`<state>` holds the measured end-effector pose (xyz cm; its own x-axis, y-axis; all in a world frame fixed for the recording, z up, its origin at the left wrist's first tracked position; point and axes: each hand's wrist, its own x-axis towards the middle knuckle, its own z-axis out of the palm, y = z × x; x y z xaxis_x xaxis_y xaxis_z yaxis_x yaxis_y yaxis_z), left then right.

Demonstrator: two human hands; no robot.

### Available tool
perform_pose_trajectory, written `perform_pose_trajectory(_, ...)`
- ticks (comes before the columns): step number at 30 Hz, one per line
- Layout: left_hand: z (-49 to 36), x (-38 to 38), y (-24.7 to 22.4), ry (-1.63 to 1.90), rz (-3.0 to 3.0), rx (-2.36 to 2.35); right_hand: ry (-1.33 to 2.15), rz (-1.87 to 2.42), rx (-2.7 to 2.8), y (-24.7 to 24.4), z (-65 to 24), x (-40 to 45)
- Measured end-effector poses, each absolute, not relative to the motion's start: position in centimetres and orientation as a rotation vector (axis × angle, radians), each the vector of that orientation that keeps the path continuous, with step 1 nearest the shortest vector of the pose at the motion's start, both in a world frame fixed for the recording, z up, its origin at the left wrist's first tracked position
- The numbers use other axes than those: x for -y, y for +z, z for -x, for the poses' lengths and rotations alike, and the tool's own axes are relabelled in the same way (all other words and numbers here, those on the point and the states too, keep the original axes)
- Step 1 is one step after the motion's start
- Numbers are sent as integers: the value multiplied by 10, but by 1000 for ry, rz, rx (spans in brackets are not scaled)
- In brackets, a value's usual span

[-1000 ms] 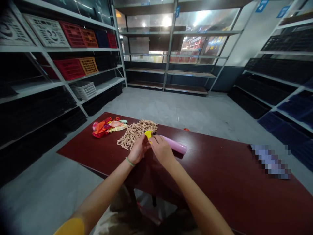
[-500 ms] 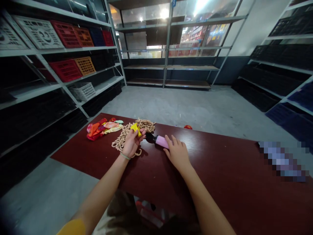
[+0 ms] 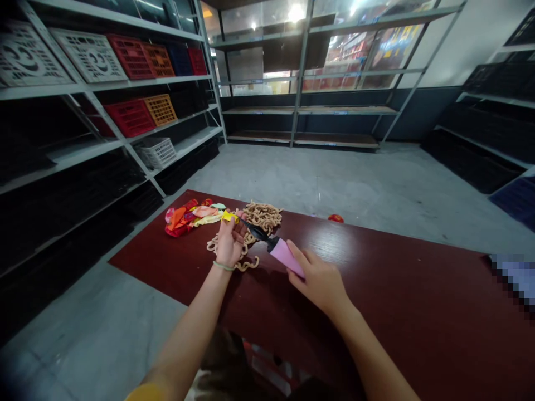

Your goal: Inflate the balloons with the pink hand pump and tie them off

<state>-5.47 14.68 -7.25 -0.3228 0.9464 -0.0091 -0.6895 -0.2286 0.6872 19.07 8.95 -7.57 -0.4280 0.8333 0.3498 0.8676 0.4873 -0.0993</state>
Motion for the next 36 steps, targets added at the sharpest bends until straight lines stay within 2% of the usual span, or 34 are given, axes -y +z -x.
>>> perform_pose_trajectory(14, 38, -151, -77, 1794, -672, -942, -67, 1440, 2411, -85, -173, -83)
perform_pose_trajectory(22, 23, -143, -78, 1733, -479, -660, 10, 1438, 2417, -87, -157, -75)
perform_pose_trajectory(28, 21, -140, -78, 1758, -399, -645, 112, 1414, 2471, -86, -144, -69)
perform_pose_trajectory(32, 31, -146, -74, 1835, -323, -736, 153, 1453, 2472, -91, -155, -55)
perform_pose_trajectory(36, 48, -148, -67, 1874, -274, -800, 51, 1475, 2467, -94, -192, -27)
